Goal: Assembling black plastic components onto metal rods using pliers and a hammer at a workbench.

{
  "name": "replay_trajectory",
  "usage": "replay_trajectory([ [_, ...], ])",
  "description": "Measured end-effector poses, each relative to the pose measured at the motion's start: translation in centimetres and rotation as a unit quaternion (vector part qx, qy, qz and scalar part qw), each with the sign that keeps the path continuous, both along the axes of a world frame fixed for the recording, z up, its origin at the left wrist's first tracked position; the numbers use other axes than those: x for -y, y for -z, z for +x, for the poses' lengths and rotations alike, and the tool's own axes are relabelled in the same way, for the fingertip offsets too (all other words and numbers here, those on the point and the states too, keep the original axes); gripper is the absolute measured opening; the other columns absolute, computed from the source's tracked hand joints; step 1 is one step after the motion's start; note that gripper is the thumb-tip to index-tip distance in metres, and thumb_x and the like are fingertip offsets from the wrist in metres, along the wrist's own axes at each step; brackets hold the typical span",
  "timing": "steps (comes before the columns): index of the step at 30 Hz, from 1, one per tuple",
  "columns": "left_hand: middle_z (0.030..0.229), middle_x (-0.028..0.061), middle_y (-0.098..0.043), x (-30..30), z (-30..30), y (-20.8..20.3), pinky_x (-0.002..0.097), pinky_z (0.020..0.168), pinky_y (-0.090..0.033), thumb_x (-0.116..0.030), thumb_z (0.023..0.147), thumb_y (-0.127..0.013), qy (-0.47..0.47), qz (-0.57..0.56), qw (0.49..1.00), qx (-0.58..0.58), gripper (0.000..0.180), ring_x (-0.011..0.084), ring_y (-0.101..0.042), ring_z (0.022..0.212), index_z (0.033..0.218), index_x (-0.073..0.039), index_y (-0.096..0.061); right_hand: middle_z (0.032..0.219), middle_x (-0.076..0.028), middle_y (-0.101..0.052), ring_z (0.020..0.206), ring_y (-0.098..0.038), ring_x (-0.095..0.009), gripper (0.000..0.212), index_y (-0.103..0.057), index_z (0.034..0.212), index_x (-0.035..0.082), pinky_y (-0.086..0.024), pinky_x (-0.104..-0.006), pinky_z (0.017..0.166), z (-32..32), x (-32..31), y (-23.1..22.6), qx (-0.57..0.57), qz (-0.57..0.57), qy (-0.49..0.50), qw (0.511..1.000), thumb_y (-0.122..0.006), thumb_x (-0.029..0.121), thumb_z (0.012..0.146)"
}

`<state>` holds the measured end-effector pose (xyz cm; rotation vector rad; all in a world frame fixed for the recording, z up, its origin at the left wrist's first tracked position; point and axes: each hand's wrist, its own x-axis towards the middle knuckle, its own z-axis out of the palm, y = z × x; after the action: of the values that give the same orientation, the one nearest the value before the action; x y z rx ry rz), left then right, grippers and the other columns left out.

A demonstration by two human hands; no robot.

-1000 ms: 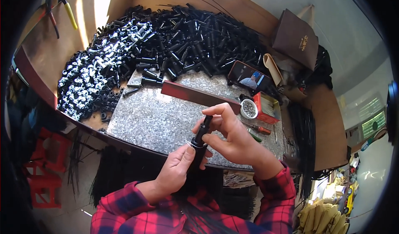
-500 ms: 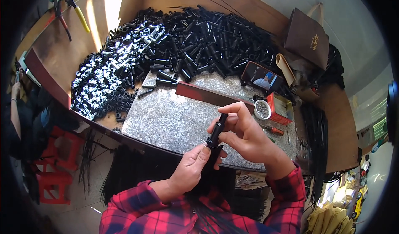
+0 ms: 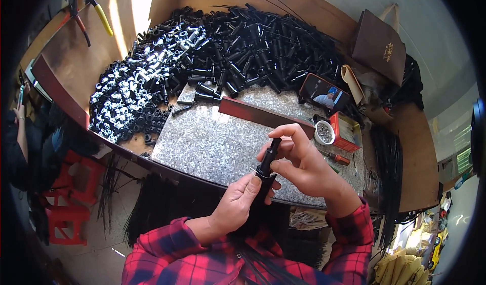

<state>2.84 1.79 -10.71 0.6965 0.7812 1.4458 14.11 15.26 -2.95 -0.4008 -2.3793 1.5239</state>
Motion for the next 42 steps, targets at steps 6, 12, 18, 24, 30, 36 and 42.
replay_trajectory([
  [6,0.086,0.0012,-0.056,0.1,0.0,0.2,0.0230,0.076,-0.041,-0.034,0.102,-0.035,-0.009,-0.003,1.000,0.020,0.042,0.0076,-0.048,0.077,0.113,0.002,-0.055,0.107,-0.011,-0.059,0.094,-0.059,-0.014,0.049,-0.031,0.128,0.007,-0.048,-0.0290,0.083,-0.1,0.2,0.4,0.009,-0.114,0.034,0.993,-0.053,-0.007,0.087],
  [12,0.091,0.0020,-0.058,0.0,0.0,1.0,0.0230,0.077,-0.042,-0.034,0.101,-0.037,-0.024,-0.014,0.999,0.035,0.042,0.0078,-0.050,0.080,0.117,0.002,-0.053,0.108,-0.011,-0.059,0.094,-0.058,-0.015,0.055,-0.034,0.131,0.006,-0.048,-0.0300,0.084,0.4,0.7,0.1,0.046,-0.152,0.067,0.985,-0.063,0.000,0.085],
  [18,0.088,0.0060,-0.059,-0.3,-0.2,1.3,0.0256,0.070,-0.051,-0.037,0.100,-0.038,-0.022,0.012,0.999,0.025,0.039,0.0110,-0.057,0.078,0.107,-0.002,-0.055,0.091,-0.009,-0.061,0.087,-0.058,-0.020,0.027,-0.062,0.095,0.002,-0.044,-0.0313,0.079,0.7,0.9,1.2,0.071,0.131,0.040,0.988,-0.076,0.011,0.072],
  [24,0.088,0.0063,-0.060,-0.4,-0.3,1.4,0.0255,0.073,-0.048,-0.035,0.101,-0.038,-0.018,0.020,1.000,0.011,0.038,0.0116,-0.057,0.079,0.106,-0.002,-0.055,0.090,-0.009,-0.062,0.083,-0.058,-0.017,0.026,-0.062,0.094,0.002,-0.046,-0.0307,0.075,0.6,0.3,1.4,0.090,0.089,0.026,0.992,-0.075,0.010,0.073],
  [30,0.087,0.0036,-0.058,-0.4,-0.5,1.9,0.0225,0.070,-0.045,-0.034,0.101,-0.037,-0.026,0.003,0.999,0.030,0.037,0.0094,-0.054,0.076,0.109,-0.002,-0.054,0.085,-0.006,-0.058,0.072,-0.058,-0.014,0.032,-0.059,0.097,0.002,-0.047,-0.0278,0.069,0.4,0.6,3.1,0.029,0.097,0.081,0.992,-0.077,0.007,0.071],
  [36,0.099,0.0086,-0.060,0.1,-0.8,1.5,0.0273,0.076,-0.049,-0.031,0.101,-0.036,-0.036,-0.015,0.996,0.081,0.037,0.0153,-0.060,0.085,0.117,0.000,-0.051,0.079,-0.001,-0.050,0.067,-0.056,-0.007,0.043,-0.046,0.106,0.003,-0.045,-0.0205,0.054,1.4,3.0,6.8,0.015,-0.086,0.196,0.977,-0.076,0.005,0.076],
  [42,0.128,0.0151,-0.050,0.3,-0.6,-0.1,0.0334,0.094,-0.044,-0.028,0.101,-0.037,-0.037,0.007,0.997,0.069,0.038,0.0211,-0.055,0.110,0.123,0.002,-0.049,0.071,0.001,-0.054,0.054,-0.054,-0.006,0.020,-0.049,0.094,0.005,-0.042,-0.0206,0.046,1.3,5.3,7.6,-0.007,-0.359,0.209,0.910,-0.067,0.010,0.086],
])
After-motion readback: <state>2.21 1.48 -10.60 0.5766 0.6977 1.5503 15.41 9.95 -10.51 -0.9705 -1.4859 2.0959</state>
